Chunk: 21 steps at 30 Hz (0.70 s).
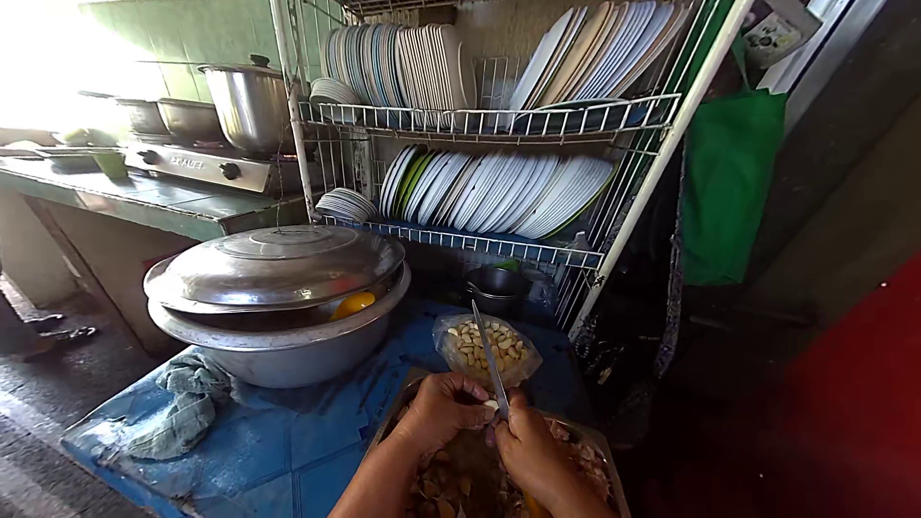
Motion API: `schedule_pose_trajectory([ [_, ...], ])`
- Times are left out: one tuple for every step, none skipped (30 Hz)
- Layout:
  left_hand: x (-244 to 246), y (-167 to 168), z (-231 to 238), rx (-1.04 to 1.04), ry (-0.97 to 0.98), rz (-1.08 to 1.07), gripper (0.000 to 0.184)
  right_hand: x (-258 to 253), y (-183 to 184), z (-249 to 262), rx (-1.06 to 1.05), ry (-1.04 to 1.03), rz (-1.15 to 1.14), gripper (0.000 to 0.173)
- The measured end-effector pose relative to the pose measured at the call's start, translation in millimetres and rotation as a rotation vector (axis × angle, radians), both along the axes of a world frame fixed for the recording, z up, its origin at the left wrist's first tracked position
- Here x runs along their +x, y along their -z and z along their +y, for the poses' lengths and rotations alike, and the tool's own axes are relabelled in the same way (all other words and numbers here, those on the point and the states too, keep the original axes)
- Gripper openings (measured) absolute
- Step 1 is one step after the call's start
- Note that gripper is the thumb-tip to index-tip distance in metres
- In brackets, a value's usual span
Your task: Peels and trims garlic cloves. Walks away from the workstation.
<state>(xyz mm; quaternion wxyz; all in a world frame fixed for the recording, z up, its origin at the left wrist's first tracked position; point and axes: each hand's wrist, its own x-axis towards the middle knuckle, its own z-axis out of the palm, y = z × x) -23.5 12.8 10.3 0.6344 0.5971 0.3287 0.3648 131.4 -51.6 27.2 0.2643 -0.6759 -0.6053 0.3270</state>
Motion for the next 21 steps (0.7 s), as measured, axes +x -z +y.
schedule_pose_trajectory([
  [0.2, -0.2, -0.3, 0.005, 0.005, 0.006, 0.019, -0.6, -0.6, -0.2, -0.002, 0.006, -0.015, 0.033],
  [0.6, -0.7, -1.0, 0.01, 0.011, 0.013, 0.019, -1.1, -1.4, -0.6, -0.008, 0.012, -0.028, 0.032],
  [0.9, -1.2, -1.6, 0.009, 0.018, 0.014, 0.019, -1.7, -2.6, -1.0, -0.013, 0.017, -0.044, 0.032],
  [1.2, -1.6, -2.0, 0.008, 0.026, 0.011, 0.019, -2.5, -3.9, -1.6, -0.017, 0.021, -0.064, 0.032],
  [1.4, -2.0, -2.1, 0.005, 0.036, 0.007, 0.019, -3.3, -5.5, -2.0, -0.023, 0.023, -0.082, 0.032],
  [1.6, -2.1, -2.1, 0.003, 0.044, 0.0, 0.018, -4.0, -7.0, -2.4, -0.031, 0.024, -0.101, 0.033],
  [1.4, -1.8, -1.7, -0.001, 0.053, -0.007, 0.018, -4.6, -8.6, -2.5, -0.04, 0.025, -0.116, 0.032],
  [1.0, -1.5, -0.9, -0.007, 0.066, -0.014, 0.018, -4.7, -10.1, -2.4, -0.051, 0.028, -0.121, 0.032],
  [0.4, -1.1, -0.2, -0.022, 0.08, -0.025, 0.017, -3.8, -10.2, -2.0, -0.057, 0.034, -0.107, 0.031],
  [-0.6, -1.0, 0.7, -0.045, 0.094, -0.041, 0.017, -1.9, -9.3, -1.2, -0.053, 0.042, -0.074, 0.03],
  [-2.0, -0.9, 1.8, -0.068, 0.106, -0.058, 0.017, 1.1, -7.3, 0.0, -0.033, 0.053, -0.024, 0.03],
  [-3.7, -0.9, 3.0, -0.092, 0.115, -0.072, 0.017, 4.6, -5.8, 1.0, -0.012, 0.068, 0.036, 0.029],
  [-5.1, -0.7, 4.2, -0.116, 0.124, -0.088, 0.018, 8.5, -4.4, 1.8, 0.013, 0.08, 0.095, 0.028],
  [-6.3, -0.6, 5.3, -0.136, 0.134, -0.099, 0.019, 12.3, -3.3, 2.3, 0.034, 0.093, 0.15, 0.028],
  [-6.9, -0.7, 6.1, -0.154, 0.143, -0.106, 0.02, 15.6, -2.4, 2.9, 0.051, 0.107, 0.193, 0.028],
  [-6.9, -0.9, 6.3, -0.169, 0.148, -0.104, 0.021, 18.2, -1.2, 3.6, 0.066, 0.119, 0.232, 0.027],
  [-6.5, -1.2, 6.1, -0.186, 0.146, -0.089, 0.021, 20.2, 0.0, 4.2, 0.081, 0.13, 0.265, 0.025],
  [-5.6, -1.4, 5.8, -0.2, 0.138, -0.051, 0.021, 21.6, 1.4, 4.6, 0.095, 0.144, 0.297, 0.024],
  [-4.3, -1.8, 6.2, -0.213, 0.123, 0.013, 0.02, 23.0, 3.2, 5.5, 0.111, 0.156, 0.326, 0.025],
  [-2.3, -2.7, 8.2, -0.218, 0.109, 0.1, 0.02, 24.5, 5.2, 6.9, 0.13, 0.166, 0.355, 0.025],
  [0.1, -3.9, 11.6, -0.214, 0.099, 0.197, 0.02, 25.9, 6.9, 8.3, 0.153, 0.18, 0.382, 0.025],
])
